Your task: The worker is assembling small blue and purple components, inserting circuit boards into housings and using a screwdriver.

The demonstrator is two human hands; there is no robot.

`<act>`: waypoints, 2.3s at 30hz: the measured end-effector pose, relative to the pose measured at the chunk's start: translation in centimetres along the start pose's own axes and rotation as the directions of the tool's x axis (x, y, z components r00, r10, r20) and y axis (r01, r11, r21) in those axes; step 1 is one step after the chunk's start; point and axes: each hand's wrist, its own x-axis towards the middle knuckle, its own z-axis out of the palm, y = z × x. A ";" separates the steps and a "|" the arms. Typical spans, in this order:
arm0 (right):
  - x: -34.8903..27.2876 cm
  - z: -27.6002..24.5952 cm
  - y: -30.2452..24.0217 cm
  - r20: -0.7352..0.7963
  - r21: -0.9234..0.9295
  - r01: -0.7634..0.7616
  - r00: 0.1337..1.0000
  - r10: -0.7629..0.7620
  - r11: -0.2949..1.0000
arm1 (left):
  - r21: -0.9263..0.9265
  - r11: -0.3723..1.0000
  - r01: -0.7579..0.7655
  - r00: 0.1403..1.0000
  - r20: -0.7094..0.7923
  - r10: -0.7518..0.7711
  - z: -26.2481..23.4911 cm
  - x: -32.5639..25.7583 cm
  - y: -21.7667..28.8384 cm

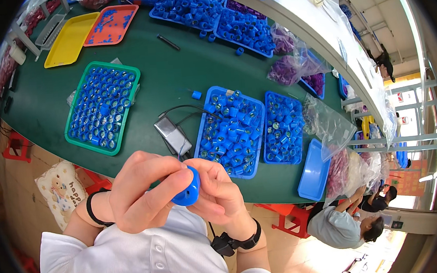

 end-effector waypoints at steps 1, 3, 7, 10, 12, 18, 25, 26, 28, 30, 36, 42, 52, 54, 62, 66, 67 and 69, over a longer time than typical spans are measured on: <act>0.1 0.1 -0.1 0.018 0.024 -0.036 0.999 0.035 0.999 | 0.023 1.000 -0.016 1.000 -0.007 0.017 0.0 0.0 0.0; 0.3 0.4 -0.1 0.005 -0.027 -0.038 0.999 0.038 0.999 | 0.008 1.000 -0.001 1.000 0.006 0.001 0.0 0.2 0.2; 0.4 0.3 0.6 -0.040 -0.122 0.063 0.997 -0.068 0.991 | 0.044 0.999 0.001 0.999 0.038 -0.003 0.1 0.2 0.3; 0.4 0.3 0.3 -0.062 -0.229 0.048 0.996 -0.063 0.972 | 0.077 0.997 -0.003 0.999 0.042 0.000 0.0 0.1 0.4; 0.2 -0.3 0.4 -0.075 -0.301 0.088 0.990 -0.116 0.950 | 0.079 0.997 -0.015 0.999 0.052 0.011 0.0 0.1 0.3; 0.4 0.2 -0.2 -0.038 -0.244 0.078 0.995 -0.090 0.967 | 0.059 0.998 -0.019 0.993 0.115 0.012 -0.2 0.3 -0.2; 0.6 0.2 -0.4 -0.105 -0.341 0.076 0.987 -0.118 0.937 | 0.117 0.992 -0.057 0.992 0.120 0.043 -0.4 0.0 -0.8; 0.6 0.4 -0.7 -0.103 -0.338 0.073 0.988 -0.114 0.938 | 0.121 0.991 -0.056 0.992 0.121 0.041 -0.5 0.1 -0.9; 0.6 1.2 -1.1 -0.169 -0.424 0.047 0.977 -0.130 0.904 | 0.052 0.999 -0.001 0.983 0.182 -0.008 -1.0 0.4 -1.0; 0.6 1.0 -1.3 -0.167 -0.425 0.051 0.977 -0.134 0.904 | 0.046 0.999 -0.004 0.983 0.184 -0.004 -1.0 0.6 -1.2; 0.7 1.2 -1.3 -0.177 -0.368 0.051 0.976 -0.124 0.928 | 0.064 0.998 -0.026 0.985 0.170 0.014 -1.0 0.6 -1.1; 0.7 0.3 -1.8 -0.220 -0.334 0.025 0.970 -0.104 0.942 | 0.027 0.999 -0.020 0.977 0.213 0.014 -1.2 0.5 -1.5; 1.3 -0.3 -1.4 -0.024 -0.319 0.066 0.997 -0.078 0.946 | -0.002 1.000 0.011 0.983 0.183 -0.010 -0.9 0.5 -1.1; 1.4 -0.3 -1.4 -0.011 -0.316 0.065 0.997 -0.072 0.946 | 0.000 1.000 0.015 0.984 0.175 -0.015 -0.9 0.5 -1.0; 1.5 -0.5 -1.0 -0.030 -0.347 0.050 0.997 -0.065 0.936 | 0.008 0.998 0.060 0.988 0.142 -0.060 -1.1 0.0 -0.8; 1.6 -0.5 -0.8 -0.067 -0.330 0.043 0.995 -0.069 0.943 | 0.023 0.998 0.058 0.991 0.122 -0.060 -0.7 -0.5 -1.1; 1.6 -0.5 -0.9 -0.068 -0.328 0.040 0.996 -0.066 0.944 | 0.025 0.998 0.053 0.992 0.110 -0.056 -0.6 -0.6 -1.1; 1.5 -0.5 -0.9 -0.069 -0.327 0.038 0.996 -0.064 0.944 | 0.025 0.998 0.051 0.993 0.107 -0.054 -0.6 -0.7 -1.1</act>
